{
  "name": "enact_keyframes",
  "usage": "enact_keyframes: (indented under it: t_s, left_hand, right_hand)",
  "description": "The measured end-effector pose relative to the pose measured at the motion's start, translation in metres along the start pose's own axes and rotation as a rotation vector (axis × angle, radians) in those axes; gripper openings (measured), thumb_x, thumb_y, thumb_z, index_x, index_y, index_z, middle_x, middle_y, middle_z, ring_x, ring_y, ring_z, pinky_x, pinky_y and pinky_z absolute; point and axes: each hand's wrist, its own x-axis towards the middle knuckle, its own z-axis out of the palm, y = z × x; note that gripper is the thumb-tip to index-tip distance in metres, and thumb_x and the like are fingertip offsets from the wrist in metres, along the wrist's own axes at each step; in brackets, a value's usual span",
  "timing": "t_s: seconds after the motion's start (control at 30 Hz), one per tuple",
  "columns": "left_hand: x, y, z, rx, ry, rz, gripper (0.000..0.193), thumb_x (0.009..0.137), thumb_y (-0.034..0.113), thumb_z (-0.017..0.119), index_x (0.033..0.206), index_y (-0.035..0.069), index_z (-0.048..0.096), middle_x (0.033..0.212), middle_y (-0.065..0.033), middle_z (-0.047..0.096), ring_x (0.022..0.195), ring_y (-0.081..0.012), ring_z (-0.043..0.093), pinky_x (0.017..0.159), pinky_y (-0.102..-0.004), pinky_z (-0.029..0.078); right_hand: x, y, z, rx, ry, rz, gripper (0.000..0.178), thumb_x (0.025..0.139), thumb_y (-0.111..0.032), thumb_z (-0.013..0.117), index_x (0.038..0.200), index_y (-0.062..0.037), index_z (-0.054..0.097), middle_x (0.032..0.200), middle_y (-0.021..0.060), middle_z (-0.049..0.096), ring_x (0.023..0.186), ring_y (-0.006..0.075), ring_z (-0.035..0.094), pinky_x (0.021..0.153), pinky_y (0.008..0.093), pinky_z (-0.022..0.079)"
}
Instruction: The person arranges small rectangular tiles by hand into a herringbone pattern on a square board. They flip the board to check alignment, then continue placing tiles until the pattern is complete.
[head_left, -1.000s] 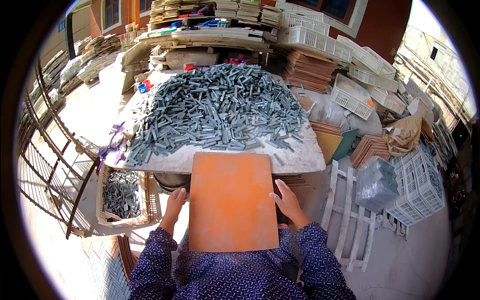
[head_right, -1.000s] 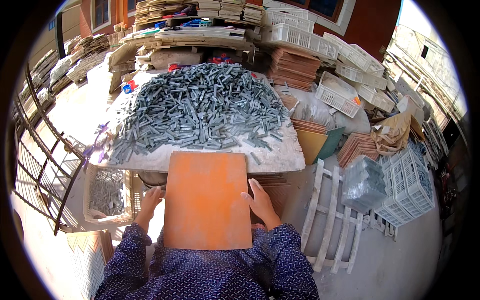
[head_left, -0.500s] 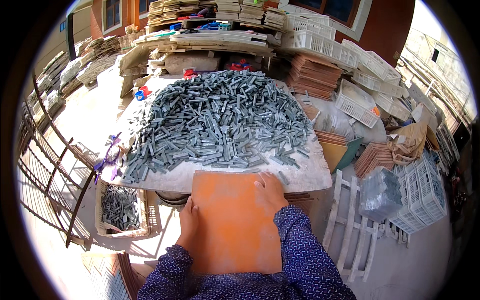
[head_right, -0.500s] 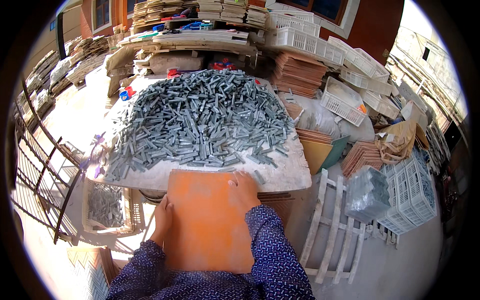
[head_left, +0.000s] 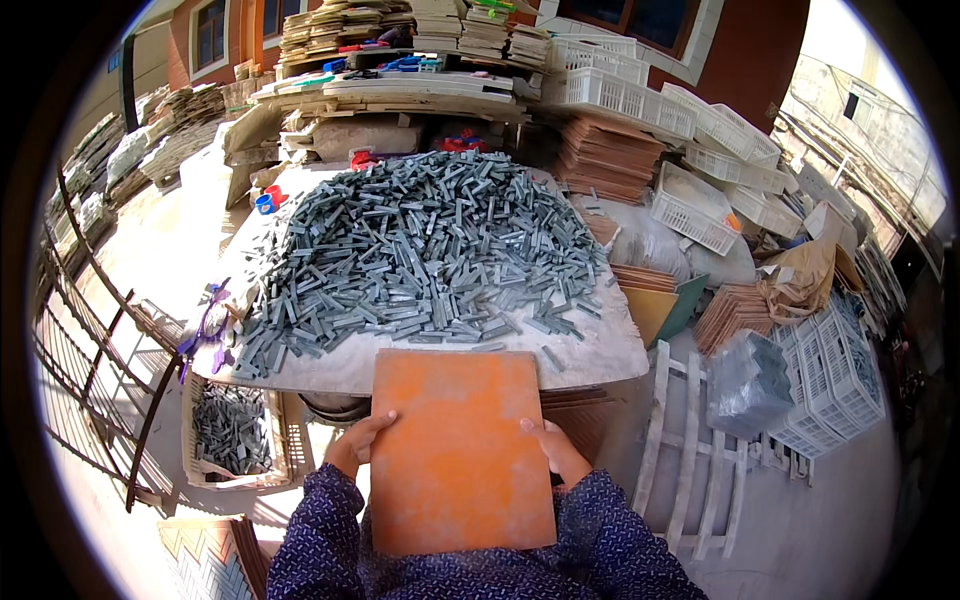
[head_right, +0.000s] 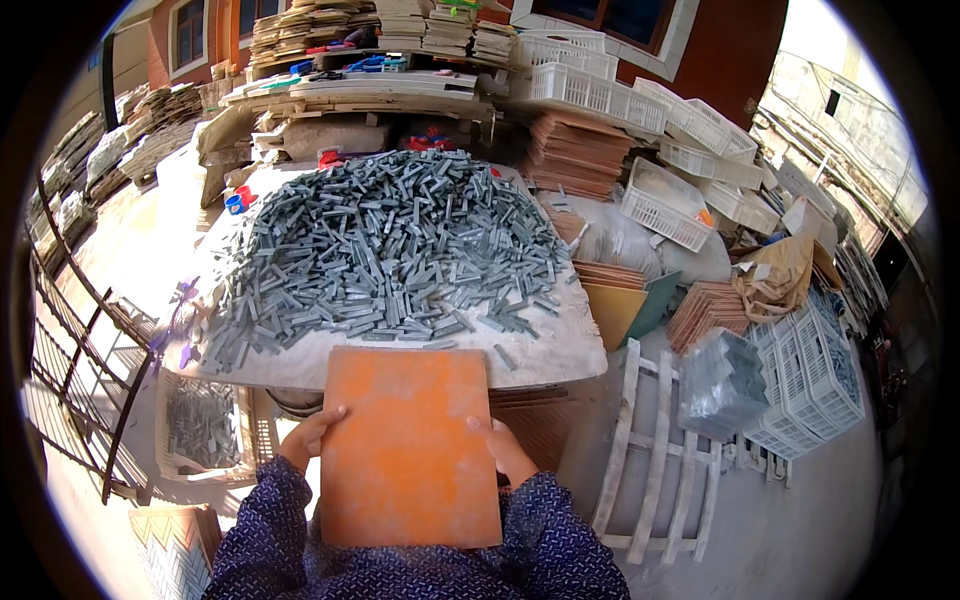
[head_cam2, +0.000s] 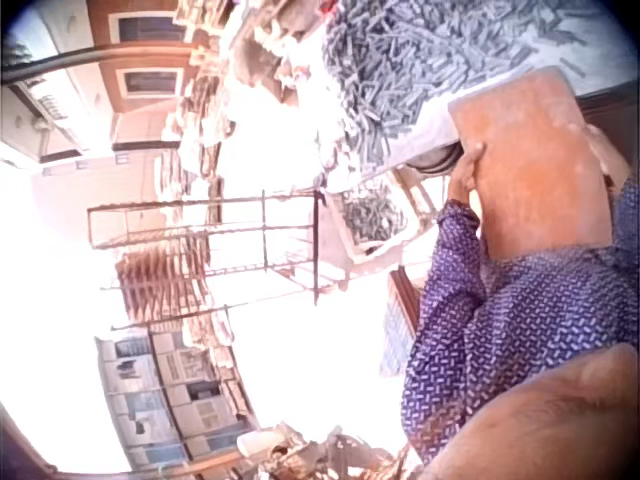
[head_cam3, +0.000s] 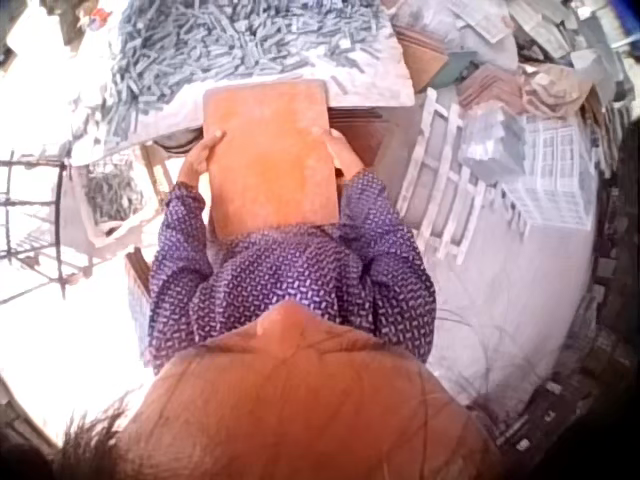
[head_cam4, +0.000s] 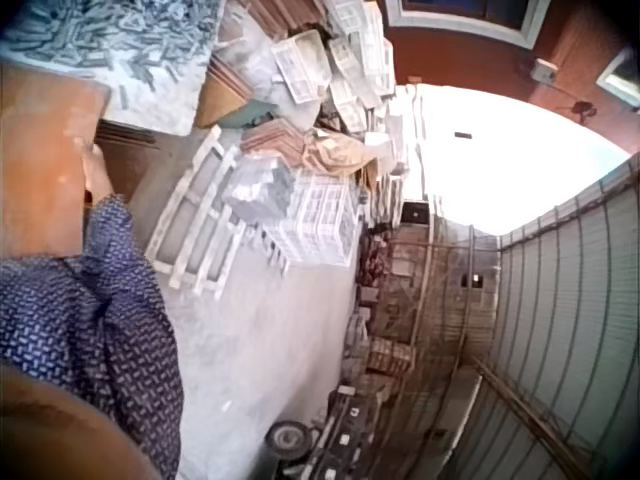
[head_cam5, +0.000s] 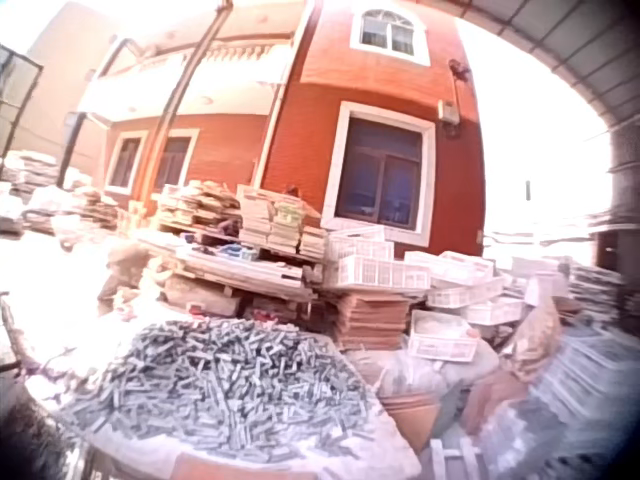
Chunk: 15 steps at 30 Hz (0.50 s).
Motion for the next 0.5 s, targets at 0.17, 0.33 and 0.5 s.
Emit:
enact_keyframes:
  t_s: [0.17, 0.33, 0.5]
  left_hand:
    - [-0.016, -0.004, 0.014, -0.092, 0.068, -0.030, 0.046, 0.085, 0.015, 0.063, 0.125, -0.002, 0.048, 0.120, -0.0158, 0.058, 0.106, -0.0275, 0.059, 0.092, -0.0410, 0.049]
    - [-0.028, -0.006, 0.016, -0.019, 0.140, 0.006, 0.043, 0.087, 0.014, 0.061, 0.124, -0.002, 0.048, 0.120, -0.0148, 0.057, 0.107, -0.0270, 0.058, 0.093, -0.0406, 0.048]
    - [-0.038, -0.019, 0.010, -0.007, -0.030, -0.045, 0.050, 0.085, 0.018, 0.064, 0.126, -0.003, 0.046, 0.122, -0.0164, 0.056, 0.110, -0.0272, 0.057, 0.095, -0.0415, 0.047]
  right_hand:
    - [-0.016, -0.015, -0.002, 0.071, -0.139, 0.106, 0.047, 0.084, -0.021, 0.067, 0.123, 0.0002, 0.051, 0.116, 0.0131, 0.059, 0.100, 0.0245, 0.059, 0.082, 0.0390, 0.049]
    - [-0.026, 0.001, 0.003, -0.025, -0.031, 0.018, 0.051, 0.083, -0.023, 0.068, 0.125, -0.0011, 0.050, 0.118, 0.0121, 0.058, 0.111, 0.0238, 0.055, 0.090, 0.0413, 0.046]
    - [-0.043, -0.008, -0.004, 0.021, -0.187, 0.296, 0.052, 0.081, -0.024, 0.070, 0.124, -0.0011, 0.051, 0.120, 0.0122, 0.057, 0.111, 0.0238, 0.054, 0.091, 0.0427, 0.046]
